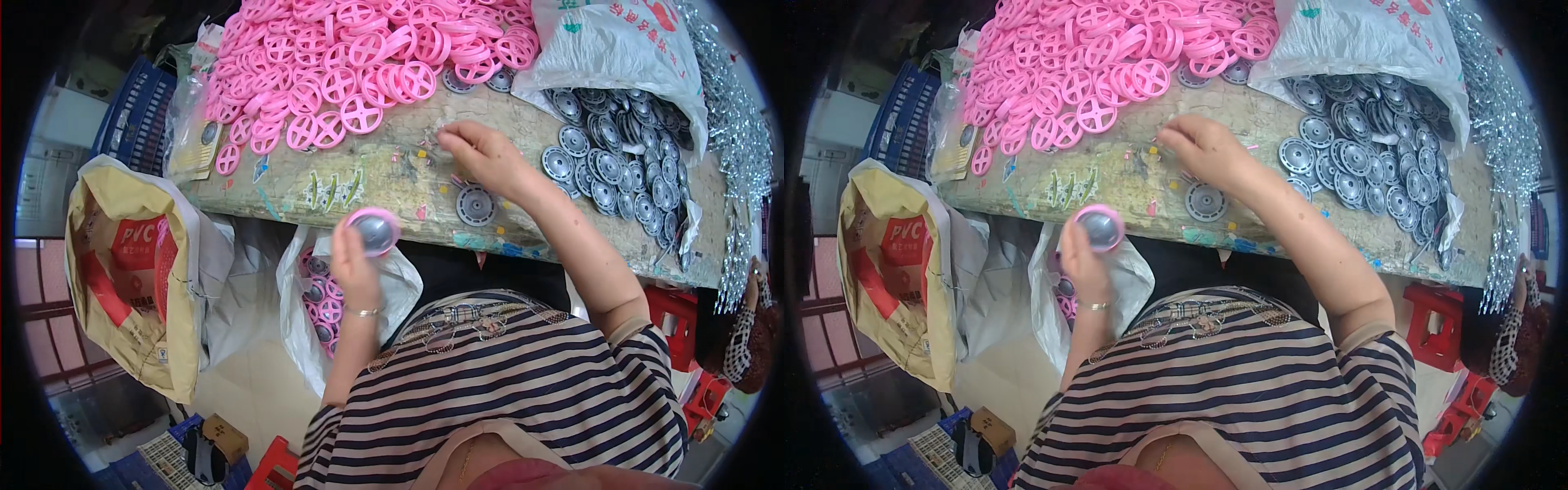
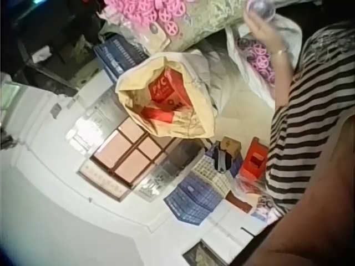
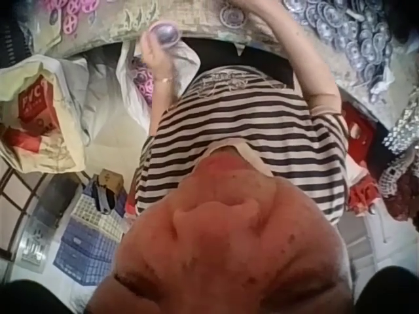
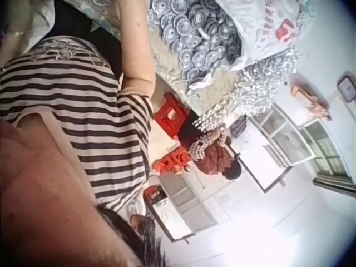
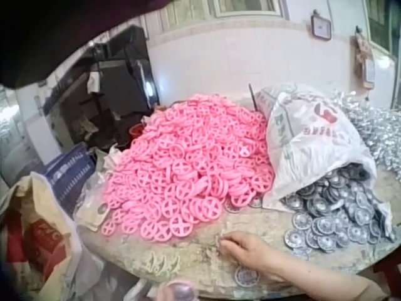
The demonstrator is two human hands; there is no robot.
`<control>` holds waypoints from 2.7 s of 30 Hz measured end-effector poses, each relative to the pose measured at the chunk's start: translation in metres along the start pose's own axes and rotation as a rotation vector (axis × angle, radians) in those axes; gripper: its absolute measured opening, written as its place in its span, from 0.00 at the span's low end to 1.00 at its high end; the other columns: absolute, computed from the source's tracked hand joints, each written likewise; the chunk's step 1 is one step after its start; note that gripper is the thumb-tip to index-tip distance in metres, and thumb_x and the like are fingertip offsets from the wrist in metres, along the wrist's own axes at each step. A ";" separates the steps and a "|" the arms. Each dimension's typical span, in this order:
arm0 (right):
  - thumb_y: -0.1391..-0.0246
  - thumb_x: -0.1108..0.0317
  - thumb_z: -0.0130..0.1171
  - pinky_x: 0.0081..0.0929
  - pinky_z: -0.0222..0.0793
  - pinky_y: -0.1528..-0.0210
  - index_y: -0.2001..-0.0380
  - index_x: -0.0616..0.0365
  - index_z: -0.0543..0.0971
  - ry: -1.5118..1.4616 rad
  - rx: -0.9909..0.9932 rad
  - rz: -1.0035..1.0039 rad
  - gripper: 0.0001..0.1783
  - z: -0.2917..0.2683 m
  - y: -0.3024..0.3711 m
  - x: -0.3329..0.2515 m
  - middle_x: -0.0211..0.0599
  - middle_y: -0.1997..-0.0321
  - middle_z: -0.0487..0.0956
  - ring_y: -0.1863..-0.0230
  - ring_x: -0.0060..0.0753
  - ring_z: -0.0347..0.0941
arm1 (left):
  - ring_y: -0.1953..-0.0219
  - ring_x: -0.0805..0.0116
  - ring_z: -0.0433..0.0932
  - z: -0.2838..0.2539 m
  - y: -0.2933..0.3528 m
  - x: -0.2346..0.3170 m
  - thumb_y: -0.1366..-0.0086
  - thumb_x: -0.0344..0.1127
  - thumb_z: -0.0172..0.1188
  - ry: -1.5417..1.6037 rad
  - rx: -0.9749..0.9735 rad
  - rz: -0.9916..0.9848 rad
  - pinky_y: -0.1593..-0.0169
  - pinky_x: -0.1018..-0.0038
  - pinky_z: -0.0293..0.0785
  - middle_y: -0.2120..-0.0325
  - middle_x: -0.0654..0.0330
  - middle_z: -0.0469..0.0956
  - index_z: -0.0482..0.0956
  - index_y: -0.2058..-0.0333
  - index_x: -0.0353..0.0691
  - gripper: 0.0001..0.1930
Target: Assembling small pink plastic circular frames with other components at a factory workbench.
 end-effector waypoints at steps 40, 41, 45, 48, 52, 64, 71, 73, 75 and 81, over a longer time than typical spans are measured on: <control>0.46 0.71 0.56 0.27 0.70 0.63 0.55 0.62 0.69 0.090 0.233 -0.052 0.16 -0.024 0.069 0.024 0.41 0.67 0.77 0.67 0.35 0.74 | 0.63 0.76 0.78 0.068 0.032 -0.002 0.36 0.30 0.56 -0.260 -0.495 0.148 0.61 0.80 0.76 0.64 0.58 0.79 0.75 0.52 0.34 0.14; 0.46 0.71 0.56 0.27 0.70 0.63 0.55 0.62 0.69 0.090 0.229 -0.051 0.16 -0.026 0.072 0.017 0.41 0.67 0.77 0.67 0.35 0.74 | 0.63 0.76 0.78 0.067 0.032 -0.001 0.36 0.30 0.56 -0.260 -0.492 0.146 0.61 0.80 0.76 0.64 0.58 0.79 0.75 0.52 0.34 0.14; 0.44 0.74 0.53 0.27 0.74 0.60 0.56 0.61 0.73 0.074 0.090 -0.274 0.12 -0.002 0.090 -0.037 0.40 0.61 0.78 0.60 0.32 0.76 | 0.68 0.69 0.81 0.072 0.027 -0.004 0.32 0.35 0.49 -0.059 -0.381 -0.292 0.74 0.75 0.81 0.63 0.56 0.78 0.71 0.49 0.35 0.15; 0.46 0.75 0.55 0.33 0.72 0.53 0.54 0.60 0.74 0.370 0.050 -0.505 0.15 0.017 0.105 -0.049 0.41 0.55 0.77 0.55 0.42 0.75 | 0.65 0.67 0.80 0.078 0.025 -0.004 0.29 0.41 0.42 0.278 -0.317 -0.382 0.68 0.70 0.83 0.58 0.53 0.76 0.68 0.49 0.33 0.18; 0.49 0.72 0.56 0.38 0.68 0.46 0.51 0.62 0.72 0.360 0.018 -0.497 0.20 0.033 0.114 -0.036 0.47 0.47 0.73 0.45 0.50 0.68 | 0.61 0.67 0.79 0.072 0.028 -0.009 0.28 0.41 0.41 0.350 -0.324 -0.428 0.64 0.71 0.82 0.56 0.53 0.75 0.67 0.47 0.33 0.19; 0.45 0.73 0.56 0.24 0.69 0.53 0.45 0.62 0.65 -0.210 -0.035 0.072 0.25 0.022 0.100 0.000 0.39 0.54 0.74 0.54 0.25 0.71 | 0.50 0.64 0.74 0.083 0.037 0.011 0.35 0.23 0.50 0.335 -0.512 -0.261 0.51 0.68 0.78 0.48 0.50 0.69 0.58 0.41 0.31 0.24; 0.48 0.73 0.61 0.17 0.69 0.63 0.52 0.61 0.70 -0.127 -0.104 0.231 0.20 0.025 0.099 -0.007 0.30 0.65 0.76 0.66 0.16 0.71 | 0.52 0.65 0.75 0.076 0.039 0.002 0.34 0.24 0.49 0.270 -0.463 -0.212 0.53 0.70 0.79 0.52 0.52 0.72 0.62 0.43 0.31 0.21; 0.48 0.73 0.60 0.17 0.69 0.63 0.52 0.61 0.70 -0.168 -0.088 0.128 0.20 0.030 0.097 -0.006 0.30 0.66 0.76 0.66 0.16 0.71 | 0.53 0.66 0.76 0.073 0.037 0.004 0.34 0.25 0.49 0.294 -0.436 -0.188 0.54 0.71 0.79 0.52 0.53 0.73 0.62 0.43 0.31 0.20; 0.47 0.72 0.60 0.17 0.69 0.63 0.52 0.62 0.70 -0.208 -0.076 0.023 0.19 0.033 0.093 -0.008 0.30 0.67 0.76 0.66 0.16 0.71 | 0.53 0.72 0.74 0.060 0.036 0.004 0.32 0.29 0.47 0.260 -0.334 -0.161 0.53 0.77 0.75 0.53 0.56 0.73 0.65 0.44 0.29 0.18; 0.43 0.64 0.56 0.27 0.70 0.58 0.55 0.65 0.73 0.036 0.019 -0.100 0.17 0.021 0.047 -0.009 0.40 0.65 0.78 0.64 0.31 0.75 | 0.61 0.78 0.72 -0.044 0.019 0.013 0.30 0.36 0.47 -0.326 0.063 0.195 0.55 0.81 0.68 0.61 0.61 0.76 0.76 0.58 0.32 0.13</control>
Point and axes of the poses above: each hand's wrist, its own y-axis away from the middle knuckle, its own z-axis out of the palm, x = y × z, the point moved 5 cm from there along -y, towards the middle knuckle
